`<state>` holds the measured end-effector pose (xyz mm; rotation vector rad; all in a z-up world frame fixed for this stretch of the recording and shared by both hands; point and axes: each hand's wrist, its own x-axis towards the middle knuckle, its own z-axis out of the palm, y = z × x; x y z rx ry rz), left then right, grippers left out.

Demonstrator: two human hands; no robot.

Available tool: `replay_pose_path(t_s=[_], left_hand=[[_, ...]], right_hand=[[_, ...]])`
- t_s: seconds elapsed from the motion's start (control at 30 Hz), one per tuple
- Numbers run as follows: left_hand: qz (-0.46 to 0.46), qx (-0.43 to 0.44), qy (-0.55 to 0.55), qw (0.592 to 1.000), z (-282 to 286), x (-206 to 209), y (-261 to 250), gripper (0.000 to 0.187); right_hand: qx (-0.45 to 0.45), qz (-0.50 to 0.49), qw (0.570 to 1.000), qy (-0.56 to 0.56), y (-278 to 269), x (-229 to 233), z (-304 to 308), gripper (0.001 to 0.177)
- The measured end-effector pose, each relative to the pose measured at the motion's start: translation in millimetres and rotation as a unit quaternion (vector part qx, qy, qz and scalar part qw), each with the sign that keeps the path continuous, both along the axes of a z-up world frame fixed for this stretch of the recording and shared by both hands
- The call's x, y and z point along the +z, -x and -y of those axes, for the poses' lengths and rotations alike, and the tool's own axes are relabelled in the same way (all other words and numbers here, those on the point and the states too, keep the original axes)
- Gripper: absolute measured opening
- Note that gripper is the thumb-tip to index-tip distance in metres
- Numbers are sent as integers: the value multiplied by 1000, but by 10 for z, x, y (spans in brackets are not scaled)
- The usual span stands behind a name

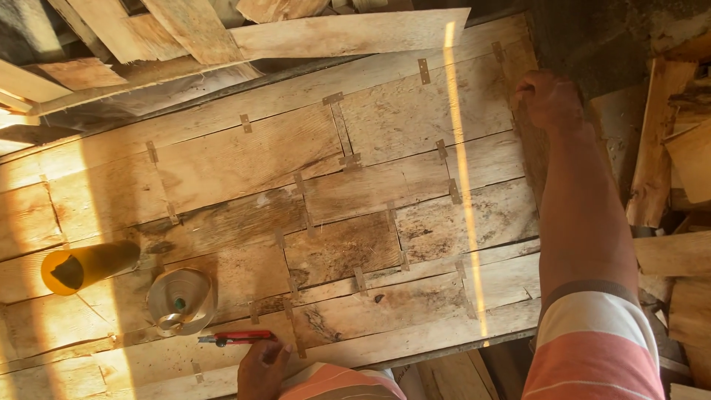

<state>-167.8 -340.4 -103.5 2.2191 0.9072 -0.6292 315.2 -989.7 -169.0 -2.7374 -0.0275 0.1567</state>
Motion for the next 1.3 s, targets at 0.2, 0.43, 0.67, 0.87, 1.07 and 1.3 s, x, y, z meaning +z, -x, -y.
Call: replay_pose_path(t_s=[0.2, 0.43, 0.67, 0.87, 1.07, 1.3], left_hand=[[-9, 28, 2, 1000, -54, -178, 80, 34], [-15, 50, 30, 998, -121, -270, 152, 32], [-35, 61, 27, 997, -126, -255, 93, 32], [-71, 20, -24, 997, -45, -65, -44, 35], [-69, 65, 6, 995, -130, -249, 84, 32], [-41, 31, -31, 998, -256, -462, 208, 33]], right_hand=[[21, -41, 998, 44, -226, 40, -65, 11], [-6, -63, 997, 39, -265, 56, -119, 13], [-90, -135, 987, 16, -238, 273, -271, 13], [-91, -112, 989, 30, -204, 193, -300, 19], [-156, -89, 984, -15, -208, 30, -166, 26], [-168, 184, 936, -248, -450, -317, 8, 29]])
